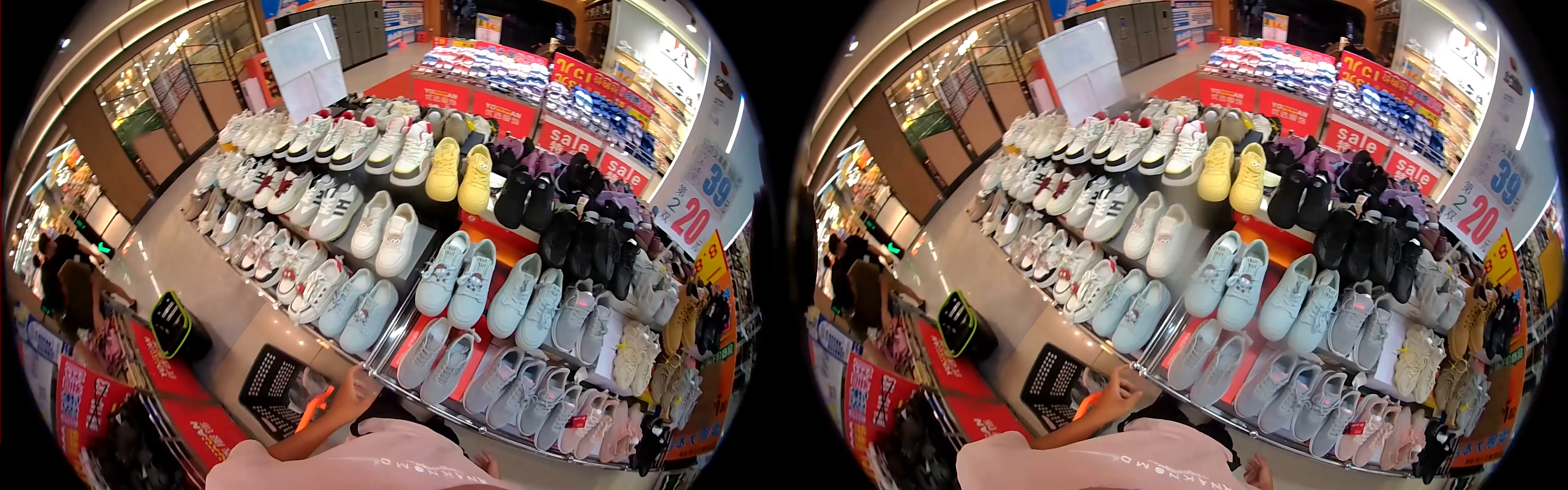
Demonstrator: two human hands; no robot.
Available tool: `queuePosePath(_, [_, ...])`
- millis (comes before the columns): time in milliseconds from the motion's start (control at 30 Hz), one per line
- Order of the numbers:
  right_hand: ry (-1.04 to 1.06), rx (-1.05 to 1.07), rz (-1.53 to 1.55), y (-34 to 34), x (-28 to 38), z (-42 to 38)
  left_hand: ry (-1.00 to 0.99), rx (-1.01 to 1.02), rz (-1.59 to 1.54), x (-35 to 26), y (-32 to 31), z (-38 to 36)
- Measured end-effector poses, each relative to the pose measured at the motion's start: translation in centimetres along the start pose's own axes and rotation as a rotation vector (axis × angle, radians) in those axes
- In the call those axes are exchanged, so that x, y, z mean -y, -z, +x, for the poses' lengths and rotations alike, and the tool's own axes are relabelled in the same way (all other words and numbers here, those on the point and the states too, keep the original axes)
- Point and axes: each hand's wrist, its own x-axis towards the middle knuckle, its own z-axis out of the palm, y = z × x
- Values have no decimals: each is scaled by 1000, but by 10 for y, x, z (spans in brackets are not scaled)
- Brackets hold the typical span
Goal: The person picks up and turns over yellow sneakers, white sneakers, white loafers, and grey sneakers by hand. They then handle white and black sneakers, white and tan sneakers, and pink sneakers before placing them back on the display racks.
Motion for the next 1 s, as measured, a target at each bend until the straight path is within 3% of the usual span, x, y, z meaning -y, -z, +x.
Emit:
queuePosePath(67, [-109, 75, 89, -11, 20, -7, 65, -58, 12, 28, -3, -23])
queuePosePath(167, [93, 219, 181, -49, 48, -8, 166, -142, 79, 74, -7, -62])
queuePosePath(267, [96, 183, 185, -57, 51, 7, 183, -244, 160, 116, -7, -118])
queuePosePath(300, [83, 239, 183, -47, 47, 24, 309, -211, 177, 127, -3, -140])
queuePosePath(333, [72, 278, 184, -47, 51, 26, 433, -170, 192, 119, -1, -158])
queuePosePath(367, [61, 313, 189, -47, 52, 26, 373, -223, 132, 107, -3, -182])
queuePosePath(533, [-15, 294, 219, -40, 56, 33, 516, -142, 316, 129, -10, -252])
queuePosePath(667, [-72, 287, 87, -34, 61, 36, 443, -192, 606, 127, -5, -254])
queuePosePath(800, [66, 225, -116, -29, 51, 41, 380, -356, 881, 74, 28, -204])
queuePosePath(900, [54, 33, -183, -32, 36, 13, 230, -550, 1031, 117, 49, -162])
queuePosePath(1000, [66, -97, -220, -26, 7, 4, 607, -182, 521, 176, 69, -132])
